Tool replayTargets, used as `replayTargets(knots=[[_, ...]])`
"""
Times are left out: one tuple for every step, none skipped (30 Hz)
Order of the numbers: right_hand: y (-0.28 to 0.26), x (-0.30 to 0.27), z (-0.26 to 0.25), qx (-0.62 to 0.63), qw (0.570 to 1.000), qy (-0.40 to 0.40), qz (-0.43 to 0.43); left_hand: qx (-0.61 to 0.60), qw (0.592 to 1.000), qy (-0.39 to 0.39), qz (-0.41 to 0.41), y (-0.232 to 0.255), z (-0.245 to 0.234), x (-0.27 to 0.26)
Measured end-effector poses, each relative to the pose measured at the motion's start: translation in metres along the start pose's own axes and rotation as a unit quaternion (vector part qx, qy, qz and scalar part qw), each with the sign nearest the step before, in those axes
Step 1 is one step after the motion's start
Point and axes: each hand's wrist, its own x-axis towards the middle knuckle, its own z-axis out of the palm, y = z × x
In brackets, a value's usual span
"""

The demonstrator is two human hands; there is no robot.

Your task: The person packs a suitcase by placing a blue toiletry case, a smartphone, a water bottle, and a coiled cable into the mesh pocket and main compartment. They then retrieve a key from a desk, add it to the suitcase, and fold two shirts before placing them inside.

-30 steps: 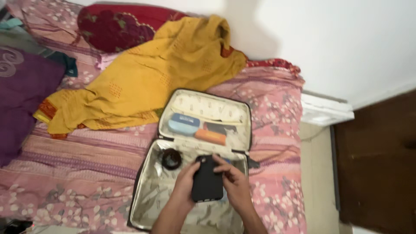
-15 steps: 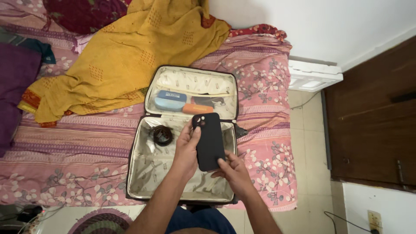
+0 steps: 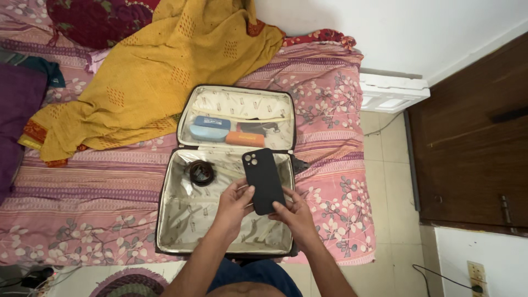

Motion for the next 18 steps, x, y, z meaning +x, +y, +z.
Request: replayTargets(knots=[[0.001, 0.0, -0.002, 0.006, 1.0, -0.005, 0.005, -0.008, 1.0, 0.006, -0.003, -0.003, -0.001, 0.002], [0.002, -0.001, -0.003, 0.013, 1.0, -0.01, 0.01, -0.007, 1.0, 0.009, -0.003, -0.005, -0.003, 0.003], [0.004, -0.002, -0.004, 0.013, 1.0, -0.009, 0.017, -0.006, 1.0, 0.011, -0.003, -0.007, -0.004, 0.005], [0.005, -0.002, -0.006, 0.013, 1.0, -0.008, 0.023, -0.005, 1.0, 0.013, -0.003, -0.009, -0.004, 0.007], [0.006, -0.002, -0.007, 0.012, 0.999, -0.007, 0.029, 0.0, 1.0, 0.013, -0.008, -0.011, -0.004, 0.008], [0.008, -0.002, -0.007, 0.01, 0.999, -0.002, 0.035, 0.005, 1.0, 0.013, -0.013, -0.012, -0.005, 0.009], [0.01, -0.002, -0.007, 0.008, 0.999, 0.003, 0.04, 0.011, 1.0, 0.014, -0.018, -0.013, -0.006, 0.009], [0.012, -0.003, -0.008, 0.006, 0.999, 0.01, 0.046, 0.022, 0.999, 0.017, -0.019, -0.014, -0.007, 0.01], [0.014, -0.003, -0.008, 0.005, 0.999, 0.003, 0.047, 0.034, 0.999, 0.02, -0.02, -0.015, -0.009, 0.011], [0.016, -0.004, -0.01, 0.004, 0.999, -0.003, 0.049, 0.046, 0.998, 0.023, -0.021, -0.016, -0.01, 0.012], [0.018, -0.004, -0.013, 0.003, 0.999, -0.009, 0.05, 0.049, 0.998, 0.023, -0.018, -0.018, -0.011, 0.014], [0.02, -0.005, -0.015, 0.0, 0.999, -0.012, 0.053, 0.052, 0.998, 0.024, -0.016, -0.02, -0.013, 0.016], [0.022, -0.005, -0.018, -0.003, 0.998, -0.015, 0.055, 0.055, 0.998, 0.024, -0.014, -0.022, -0.017, 0.018], [0.025, -0.006, -0.021, -0.006, 0.998, -0.018, 0.057, 0.072, 0.997, 0.031, -0.011, -0.025, -0.021, 0.02], [0.028, -0.006, -0.023, -0.029, 0.997, -0.015, 0.066, 0.088, 0.995, 0.038, -0.008, -0.027, -0.027, 0.022], [0.031, -0.005, -0.027, -0.052, 0.996, -0.012, 0.075, 0.104, 0.994, 0.044, -0.005, -0.031, -0.032, 0.025], [0.034, -0.005, -0.03, -0.076, 0.994, -0.008, 0.084, 0.109, 0.993, 0.055, -0.008, -0.034, -0.039, 0.027], [0.038, -0.005, -0.033, -0.078, 0.993, -0.008, 0.091, 0.114, 0.991, 0.065, -0.011, -0.039, -0.046, 0.028]])
